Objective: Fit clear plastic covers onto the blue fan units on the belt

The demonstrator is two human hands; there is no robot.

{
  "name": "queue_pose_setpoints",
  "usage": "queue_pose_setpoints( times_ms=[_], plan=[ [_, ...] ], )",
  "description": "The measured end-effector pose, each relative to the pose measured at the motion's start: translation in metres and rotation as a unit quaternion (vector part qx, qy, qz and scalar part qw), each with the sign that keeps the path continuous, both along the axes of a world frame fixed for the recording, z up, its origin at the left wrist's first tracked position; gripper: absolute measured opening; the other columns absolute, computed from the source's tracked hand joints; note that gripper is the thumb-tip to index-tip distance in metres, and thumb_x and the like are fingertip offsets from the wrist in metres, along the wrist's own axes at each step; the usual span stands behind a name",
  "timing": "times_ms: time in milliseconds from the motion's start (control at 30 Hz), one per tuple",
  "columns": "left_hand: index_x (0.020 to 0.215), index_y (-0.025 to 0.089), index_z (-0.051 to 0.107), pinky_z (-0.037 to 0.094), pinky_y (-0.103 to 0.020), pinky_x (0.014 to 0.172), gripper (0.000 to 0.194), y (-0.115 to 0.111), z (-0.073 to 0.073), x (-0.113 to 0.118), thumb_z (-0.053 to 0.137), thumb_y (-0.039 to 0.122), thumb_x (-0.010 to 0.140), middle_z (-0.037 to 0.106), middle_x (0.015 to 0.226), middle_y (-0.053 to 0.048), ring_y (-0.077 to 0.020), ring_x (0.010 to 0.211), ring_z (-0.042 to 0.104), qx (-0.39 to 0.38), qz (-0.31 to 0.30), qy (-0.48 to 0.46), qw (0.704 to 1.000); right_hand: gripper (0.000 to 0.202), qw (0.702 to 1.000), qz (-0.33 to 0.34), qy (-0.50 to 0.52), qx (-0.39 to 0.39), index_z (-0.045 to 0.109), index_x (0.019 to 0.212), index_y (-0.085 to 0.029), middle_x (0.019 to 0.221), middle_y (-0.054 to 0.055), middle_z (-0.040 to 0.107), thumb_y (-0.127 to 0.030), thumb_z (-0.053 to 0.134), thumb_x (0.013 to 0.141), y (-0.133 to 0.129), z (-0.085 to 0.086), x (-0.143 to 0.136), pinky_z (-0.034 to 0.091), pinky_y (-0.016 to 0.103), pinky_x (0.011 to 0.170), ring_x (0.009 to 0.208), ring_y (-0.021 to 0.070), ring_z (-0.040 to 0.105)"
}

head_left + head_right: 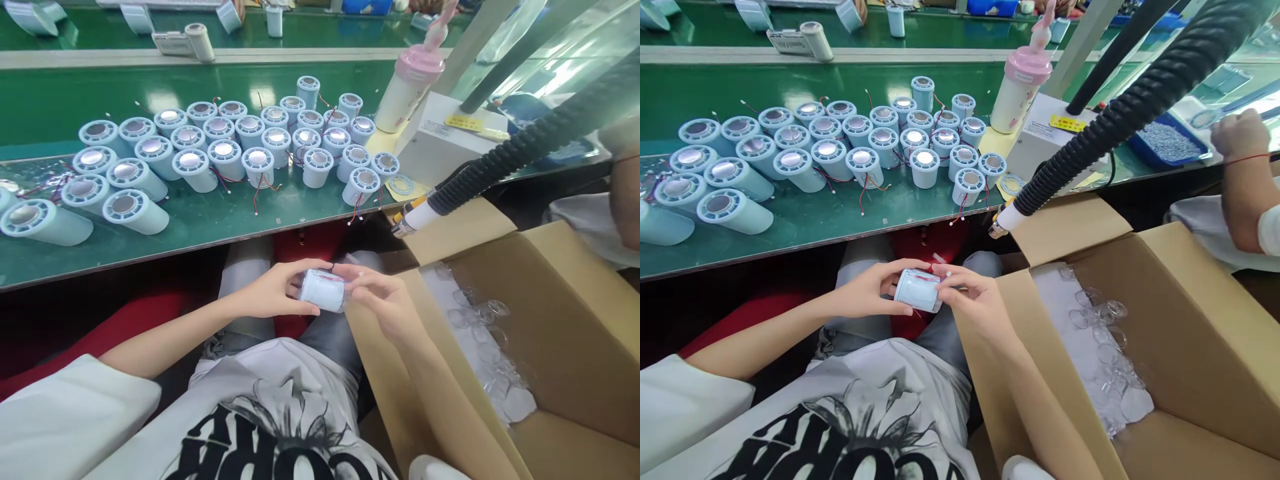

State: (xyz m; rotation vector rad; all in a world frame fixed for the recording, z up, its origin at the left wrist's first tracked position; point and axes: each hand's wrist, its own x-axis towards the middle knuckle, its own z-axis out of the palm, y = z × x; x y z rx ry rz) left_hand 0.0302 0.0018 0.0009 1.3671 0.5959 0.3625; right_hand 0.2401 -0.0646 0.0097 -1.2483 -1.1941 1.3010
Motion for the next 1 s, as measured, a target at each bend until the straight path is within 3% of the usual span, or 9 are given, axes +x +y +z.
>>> queue_pose_setpoints(
  times_ms=[100, 167, 233, 333, 500, 700, 1000],
  plan=[
    [0.129, 0.024, 0.046, 0.054, -0.032, 0.082, 0.066, -0.003, 0.001, 0.000, 0.076, 0.025, 0.071, 0.059, 0.121, -0.009, -0.0170, 0.093, 0.064, -0.061, 0.033, -0.015, 0.997, 0.037, 0.978, 0.057, -0.155, 0.126, 0.069, 0.105, -0.026, 0.127, 0.009, 0.061, -0.024, 0.078, 0.069, -0.008, -0.002, 0.004, 0.049, 0.042, 0.096, 0.118, 0.0269, 0.056],
    [0.132, 0.025, 0.045, 0.055, -0.030, 0.075, 0.066, -0.004, 0.001, 0.000, 0.074, 0.028, 0.073, 0.062, 0.113, -0.008, -0.0146, 0.081, 0.065, -0.079, 0.023, -0.013, 0.997, 0.042, 0.951, 0.070, -0.238, 0.183, 0.064, 0.113, -0.026, 0.132, 0.009, 0.058, -0.019, 0.075, 0.072, -0.013, -0.003, 0.007, 0.046, 0.041, 0.101, 0.120, 0.0253, 0.055],
    [0.134, 0.027, 0.043, 0.055, -0.029, 0.074, 0.070, -0.004, 0.003, -0.001, 0.075, 0.028, 0.072, 0.061, 0.118, -0.009, -0.0161, 0.085, 0.065, -0.053, 0.003, -0.006, 0.999, 0.042, 0.944, 0.074, -0.257, 0.196, 0.060, 0.114, -0.026, 0.132, 0.009, 0.057, -0.019, 0.073, 0.075, -0.016, -0.003, 0.009, 0.048, 0.039, 0.100, 0.119, 0.0240, 0.056],
    [0.136, 0.029, 0.044, 0.052, -0.032, 0.085, 0.076, -0.002, 0.008, -0.002, 0.078, 0.026, 0.069, 0.053, 0.133, -0.010, -0.0219, 0.105, 0.061, 0.027, -0.017, -0.005, 0.999, 0.044, 0.958, 0.076, -0.218, 0.171, 0.056, 0.114, -0.026, 0.130, 0.009, 0.059, -0.023, 0.075, 0.074, -0.018, -0.002, 0.010, 0.052, 0.037, 0.095, 0.117, 0.0239, 0.058],
    [0.137, 0.029, 0.044, 0.048, -0.035, 0.095, 0.077, -0.002, 0.014, -0.004, 0.078, 0.024, 0.069, 0.051, 0.138, -0.011, -0.0258, 0.118, 0.056, 0.098, -0.035, -0.023, 0.994, 0.047, 0.983, 0.074, -0.135, 0.104, 0.055, 0.112, -0.025, 0.121, 0.008, 0.064, -0.028, 0.078, 0.071, -0.020, 0.003, 0.007, 0.055, 0.037, 0.091, 0.112, 0.0244, 0.061],
    [0.138, 0.028, 0.044, 0.047, -0.038, 0.098, 0.077, -0.002, 0.017, -0.004, 0.078, 0.026, 0.068, 0.052, 0.136, -0.012, -0.0268, 0.121, 0.054, 0.162, -0.044, -0.020, 0.986, 0.044, 0.993, 0.084, -0.082, 0.029, 0.055, 0.111, -0.025, 0.116, 0.007, 0.065, -0.030, 0.076, 0.073, -0.020, 0.012, 0.007, 0.056, 0.037, 0.087, 0.105, 0.0226, 0.064],
    [0.139, 0.026, 0.042, 0.041, -0.039, 0.104, 0.078, 0.001, 0.018, -0.007, 0.077, 0.026, 0.069, 0.049, 0.140, -0.012, -0.0271, 0.125, 0.050, 0.227, -0.063, -0.008, 0.972, 0.038, 0.993, 0.067, 0.046, -0.089, 0.055, 0.103, -0.023, 0.093, 0.002, 0.066, -0.034, 0.074, 0.073, -0.018, 0.014, 0.004, 0.054, 0.025, 0.067, 0.080, 0.0149, 0.064]
  ],
)
